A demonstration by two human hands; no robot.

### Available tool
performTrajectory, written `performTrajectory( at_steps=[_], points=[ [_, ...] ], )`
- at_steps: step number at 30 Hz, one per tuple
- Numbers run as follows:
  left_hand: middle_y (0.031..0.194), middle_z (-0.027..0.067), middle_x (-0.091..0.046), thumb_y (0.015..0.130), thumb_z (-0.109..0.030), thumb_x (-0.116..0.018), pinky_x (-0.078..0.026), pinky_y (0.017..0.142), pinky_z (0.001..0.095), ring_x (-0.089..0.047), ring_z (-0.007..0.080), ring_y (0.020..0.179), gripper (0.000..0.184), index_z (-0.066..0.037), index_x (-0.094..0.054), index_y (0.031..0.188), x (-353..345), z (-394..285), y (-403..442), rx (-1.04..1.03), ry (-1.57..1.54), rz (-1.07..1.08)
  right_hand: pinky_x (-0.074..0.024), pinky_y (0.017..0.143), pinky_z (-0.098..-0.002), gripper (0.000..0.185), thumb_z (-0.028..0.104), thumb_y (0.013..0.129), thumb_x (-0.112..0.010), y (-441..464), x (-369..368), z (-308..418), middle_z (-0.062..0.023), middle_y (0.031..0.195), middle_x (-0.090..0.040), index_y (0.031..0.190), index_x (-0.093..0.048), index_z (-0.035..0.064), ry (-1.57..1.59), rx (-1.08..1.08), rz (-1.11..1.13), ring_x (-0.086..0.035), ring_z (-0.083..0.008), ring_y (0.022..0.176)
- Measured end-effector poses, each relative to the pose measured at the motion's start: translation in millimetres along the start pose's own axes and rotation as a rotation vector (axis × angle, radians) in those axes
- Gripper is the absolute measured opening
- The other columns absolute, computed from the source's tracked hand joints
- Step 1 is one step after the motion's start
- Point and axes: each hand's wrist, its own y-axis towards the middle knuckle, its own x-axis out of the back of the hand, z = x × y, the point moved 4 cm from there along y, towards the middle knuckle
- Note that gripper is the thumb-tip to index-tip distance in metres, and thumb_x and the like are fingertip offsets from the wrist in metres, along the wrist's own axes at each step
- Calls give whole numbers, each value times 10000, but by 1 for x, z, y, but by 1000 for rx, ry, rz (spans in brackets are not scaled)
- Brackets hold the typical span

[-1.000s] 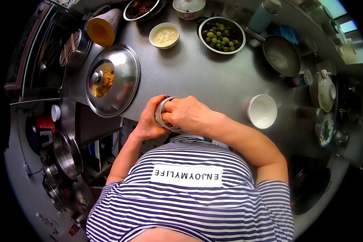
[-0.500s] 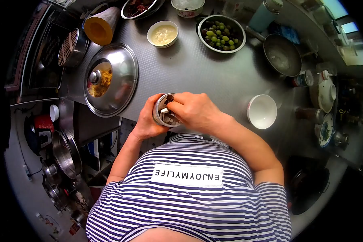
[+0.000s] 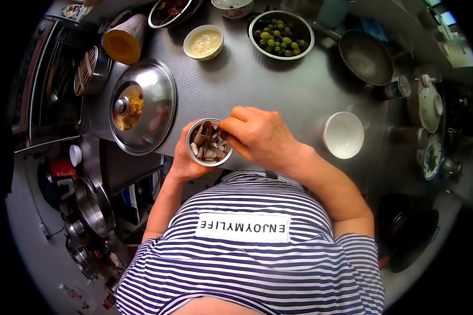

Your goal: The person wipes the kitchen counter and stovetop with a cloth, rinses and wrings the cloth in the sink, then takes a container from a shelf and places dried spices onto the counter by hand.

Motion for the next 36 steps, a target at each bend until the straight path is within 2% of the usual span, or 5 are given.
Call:
performTrajectory(
  at_steps=[4,6,11,23,36],
  points=[
    [1157,122,-544,506,-67,-828,-460,906,332,-558,242,1055,865,-32,-388,1250,2,-3,2,-3,44,0,-460,507,-317,266,62,660,-681,-1,5,1,-47,714,-538,923,-639,76,115,-7,-49,-566,-209,606],
    [1161,125,-541,506,-72,-828,-460,905,336,-557,247,1056,864,-34,-391,1250,1,-5,3,-14,97,6,-466,510,-299,307,89,653,-677,1,-2,11,-33,710,-536,958,-643,100,-89,132,-20,-569,-187,616],
    [1181,133,-525,501,-90,-820,-448,910,350,-544,269,1068,865,-30,-396,1252,-5,-9,6,-7,195,74,-488,507,-290,161,113,660,-618,5,-32,12,-25,736,-575,812,-582,72,-344,173,94,-596,-184,659],
    [1206,173,-497,483,-86,-846,-443,923,366,-526,306,1088,889,-32,-384,1240,-2,-7,3,-105,210,-42,-487,505,-357,172,157,690,-652,6,-13,22,-95,677,-595,750,-533,48,-244,111,290,-614,-254,598],
    [1282,174,-455,539,-172,-860,-416,963,363,-512,261,1134,915,-16,-351,1284,6,-3,12,-168,172,-66,-460,458,-338,200,194,689,-664,17,1,28,-61,646,-560,727,-519,62,-211,73,63,-586,-236,562]
  ],
)
